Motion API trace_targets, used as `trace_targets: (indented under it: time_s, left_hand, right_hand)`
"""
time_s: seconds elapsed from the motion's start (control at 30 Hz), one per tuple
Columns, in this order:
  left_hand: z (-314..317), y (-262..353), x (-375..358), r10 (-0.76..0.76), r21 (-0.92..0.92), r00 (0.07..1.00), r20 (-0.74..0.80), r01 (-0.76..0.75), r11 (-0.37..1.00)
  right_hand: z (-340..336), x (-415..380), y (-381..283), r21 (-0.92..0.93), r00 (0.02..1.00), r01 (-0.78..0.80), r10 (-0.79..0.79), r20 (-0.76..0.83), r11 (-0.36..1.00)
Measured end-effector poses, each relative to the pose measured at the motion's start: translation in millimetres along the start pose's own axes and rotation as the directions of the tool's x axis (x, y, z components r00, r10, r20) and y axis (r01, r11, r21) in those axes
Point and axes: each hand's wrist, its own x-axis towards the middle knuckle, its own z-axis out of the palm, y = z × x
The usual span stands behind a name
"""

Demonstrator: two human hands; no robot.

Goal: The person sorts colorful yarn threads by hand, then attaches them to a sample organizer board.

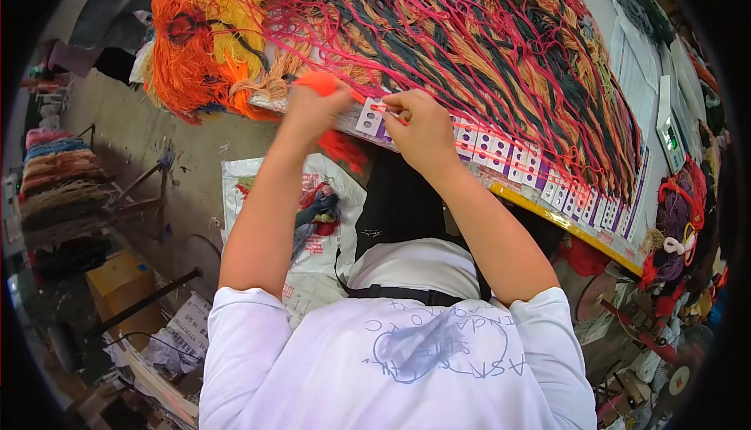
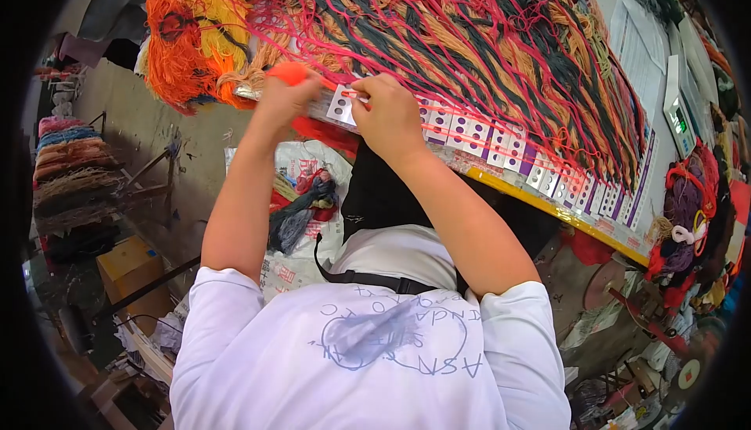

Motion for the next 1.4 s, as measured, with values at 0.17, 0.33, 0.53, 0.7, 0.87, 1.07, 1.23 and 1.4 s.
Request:
trace_targets:
  time_s: [0.17,0.33,0.53,0.7,0.87,1.07,1.23,1.4]
  left_hand:
    - [-45,18,-3,-0.183,-0.658,0.982,-0.054,0.103,0.746]
    - [-46,11,-6,0.104,-0.877,0.964,0.245,0.174,0.448]
    - [-5,25,-3,0.028,-0.483,0.899,0.436,0.208,0.850]
    - [-15,22,11,0.057,-0.190,0.973,0.223,-0.014,0.982]
    - [-144,31,54,-0.143,-0.566,0.988,0.060,0.152,0.810]
    - [-219,111,96,-0.001,-0.617,0.968,-0.251,-0.159,0.771]
    - [-173,129,74,0.462,0.595,0.823,-0.332,-0.197,0.779]
    - [-75,143,-12,0.249,0.031,0.967,-0.045,-0.248,0.968]
  right_hand:
    - [-11,1,-13,-0.479,0.984,0.130,-0.054,0.169,0.868]
    - [-6,8,-11,-0.524,0.963,0.269,-0.211,0.170,0.808]
    - [-11,17,-21,-0.270,0.956,0.290,-0.264,0.129,0.918]
    - [-3,12,10,-0.225,0.968,0.213,-0.174,0.180,0.951]
    - [-4,9,12,-0.286,0.954,0.285,-0.243,0.174,0.915]
    - [-5,8,9,-0.312,0.961,0.259,-0.212,0.178,0.914]
    - [-8,6,5,-0.212,0.969,0.237,-0.216,0.117,0.948]
    - [-24,4,-37,0.162,0.996,0.090,-0.088,-0.017,0.983]
